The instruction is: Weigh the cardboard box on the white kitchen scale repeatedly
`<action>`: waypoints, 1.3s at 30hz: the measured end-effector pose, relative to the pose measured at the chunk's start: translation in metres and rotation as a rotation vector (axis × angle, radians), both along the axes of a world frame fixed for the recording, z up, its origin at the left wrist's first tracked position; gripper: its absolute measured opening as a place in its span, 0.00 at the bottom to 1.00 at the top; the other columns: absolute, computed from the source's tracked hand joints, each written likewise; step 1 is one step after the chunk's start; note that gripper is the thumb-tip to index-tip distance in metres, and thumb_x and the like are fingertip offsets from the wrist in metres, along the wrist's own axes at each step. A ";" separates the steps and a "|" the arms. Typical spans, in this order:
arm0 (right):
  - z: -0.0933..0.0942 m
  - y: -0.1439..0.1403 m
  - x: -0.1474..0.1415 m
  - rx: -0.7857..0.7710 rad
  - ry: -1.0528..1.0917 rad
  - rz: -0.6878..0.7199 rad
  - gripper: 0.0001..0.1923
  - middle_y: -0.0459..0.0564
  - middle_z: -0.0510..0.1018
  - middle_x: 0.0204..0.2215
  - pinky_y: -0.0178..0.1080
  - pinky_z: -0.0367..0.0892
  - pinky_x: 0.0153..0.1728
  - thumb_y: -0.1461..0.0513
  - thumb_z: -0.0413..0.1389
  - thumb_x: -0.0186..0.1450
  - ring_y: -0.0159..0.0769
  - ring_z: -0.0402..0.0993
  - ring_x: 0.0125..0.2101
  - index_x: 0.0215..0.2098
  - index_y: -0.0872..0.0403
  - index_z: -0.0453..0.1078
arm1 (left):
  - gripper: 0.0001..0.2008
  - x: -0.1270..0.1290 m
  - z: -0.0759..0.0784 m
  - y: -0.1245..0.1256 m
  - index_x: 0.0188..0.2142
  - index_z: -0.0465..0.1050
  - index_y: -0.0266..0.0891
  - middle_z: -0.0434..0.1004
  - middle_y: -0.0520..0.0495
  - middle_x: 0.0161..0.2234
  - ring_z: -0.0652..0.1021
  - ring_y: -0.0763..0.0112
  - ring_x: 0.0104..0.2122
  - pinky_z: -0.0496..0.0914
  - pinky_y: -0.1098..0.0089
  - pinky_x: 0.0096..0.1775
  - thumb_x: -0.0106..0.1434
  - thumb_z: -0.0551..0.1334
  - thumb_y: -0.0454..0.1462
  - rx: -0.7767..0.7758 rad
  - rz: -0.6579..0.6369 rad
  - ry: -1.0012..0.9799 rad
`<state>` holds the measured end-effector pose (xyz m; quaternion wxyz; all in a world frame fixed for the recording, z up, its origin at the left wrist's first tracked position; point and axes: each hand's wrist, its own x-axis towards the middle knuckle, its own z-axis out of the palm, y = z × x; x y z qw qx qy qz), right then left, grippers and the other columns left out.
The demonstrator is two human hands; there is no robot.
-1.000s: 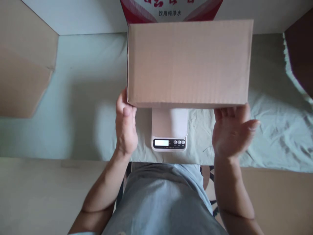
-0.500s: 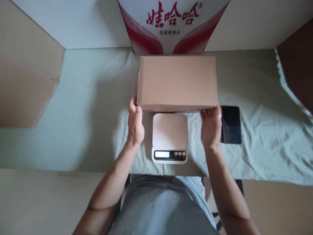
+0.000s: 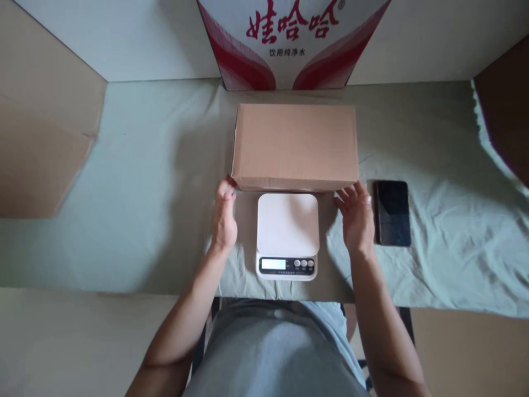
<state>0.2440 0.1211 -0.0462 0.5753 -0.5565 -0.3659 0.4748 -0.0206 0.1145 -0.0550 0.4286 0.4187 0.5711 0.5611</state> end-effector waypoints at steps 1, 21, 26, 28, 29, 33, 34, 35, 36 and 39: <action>-0.002 -0.001 0.002 -0.017 0.009 -0.005 0.29 0.50 0.71 0.57 0.54 0.55 0.61 0.42 0.45 0.63 0.41 0.67 0.58 0.57 0.42 0.61 | 0.27 -0.001 -0.002 -0.002 0.58 0.62 0.44 0.65 0.41 0.61 0.66 0.64 0.61 0.58 0.59 0.62 0.65 0.49 0.54 -0.020 0.013 -0.023; 0.086 -0.006 -0.017 0.248 -0.089 0.028 0.26 0.45 0.70 0.56 0.51 0.56 0.61 0.42 0.45 0.61 0.45 0.61 0.61 0.52 0.42 0.67 | 0.26 0.009 0.073 0.010 0.55 0.64 0.48 0.71 0.45 0.53 0.72 0.60 0.54 0.66 0.58 0.55 0.63 0.51 0.56 0.210 -0.024 0.121; 0.088 -0.054 -0.020 0.232 -0.014 0.020 0.24 0.47 0.74 0.52 0.53 0.57 0.60 0.44 0.47 0.61 0.46 0.66 0.57 0.49 0.44 0.69 | 0.25 0.005 0.076 -0.040 0.56 0.63 0.48 0.69 0.45 0.54 0.72 0.61 0.52 0.69 0.60 0.51 0.63 0.53 0.54 0.127 0.042 0.131; 0.081 -0.069 -0.020 0.207 -0.014 0.022 0.26 0.49 0.73 0.53 0.54 0.57 0.60 0.45 0.47 0.61 0.46 0.66 0.57 0.52 0.45 0.68 | 0.25 0.003 0.073 -0.058 0.56 0.63 0.47 0.69 0.44 0.55 0.71 0.60 0.53 0.68 0.60 0.52 0.62 0.54 0.53 0.069 0.088 0.166; 0.078 -0.075 -0.020 0.194 -0.018 0.020 0.26 0.49 0.73 0.54 0.54 0.57 0.60 0.45 0.47 0.61 0.46 0.66 0.57 0.52 0.45 0.68 | 0.25 0.003 0.072 -0.065 0.56 0.63 0.47 0.69 0.44 0.54 0.71 0.60 0.54 0.68 0.60 0.52 0.62 0.54 0.53 0.031 0.103 0.187; 0.069 -0.092 -0.015 0.134 -0.011 0.030 0.27 0.49 0.73 0.54 0.54 0.57 0.60 0.45 0.47 0.61 0.46 0.66 0.56 0.53 0.45 0.68 | 0.23 0.003 0.076 -0.084 0.57 0.63 0.48 0.70 0.45 0.54 0.71 0.62 0.53 0.69 0.62 0.51 0.65 0.53 0.50 -0.086 0.087 0.213; 0.067 -0.095 -0.013 0.121 -0.009 0.037 0.27 0.49 0.73 0.54 0.54 0.57 0.61 0.45 0.47 0.61 0.45 0.66 0.56 0.53 0.45 0.67 | 0.23 0.004 0.077 -0.087 0.57 0.62 0.48 0.71 0.45 0.53 0.72 0.62 0.53 0.69 0.62 0.51 0.65 0.53 0.50 -0.106 0.080 0.219; 0.065 -0.098 -0.011 0.112 -0.008 0.043 0.27 0.48 0.73 0.54 0.53 0.57 0.61 0.45 0.46 0.62 0.45 0.66 0.56 0.54 0.44 0.67 | 0.23 0.005 0.079 -0.090 0.57 0.62 0.48 0.72 0.45 0.52 0.73 0.63 0.52 0.69 0.63 0.51 0.65 0.53 0.50 -0.122 0.076 0.226; 0.063 -0.100 -0.009 0.107 -0.009 0.046 0.27 0.48 0.73 0.55 0.54 0.56 0.61 0.45 0.46 0.62 0.45 0.66 0.57 0.55 0.44 0.66 | 0.24 0.005 0.080 -0.092 0.58 0.62 0.48 0.72 0.45 0.52 0.73 0.63 0.51 0.69 0.63 0.51 0.65 0.53 0.50 -0.133 0.076 0.234; 0.054 -0.106 -0.004 0.092 -0.029 0.051 0.28 0.49 0.71 0.56 0.55 0.57 0.61 0.45 0.46 0.62 0.45 0.65 0.58 0.57 0.44 0.64 | 0.24 0.007 0.079 -0.098 0.58 0.62 0.45 0.73 0.43 0.52 0.74 0.63 0.50 0.70 0.62 0.50 0.65 0.53 0.50 -0.136 0.083 0.239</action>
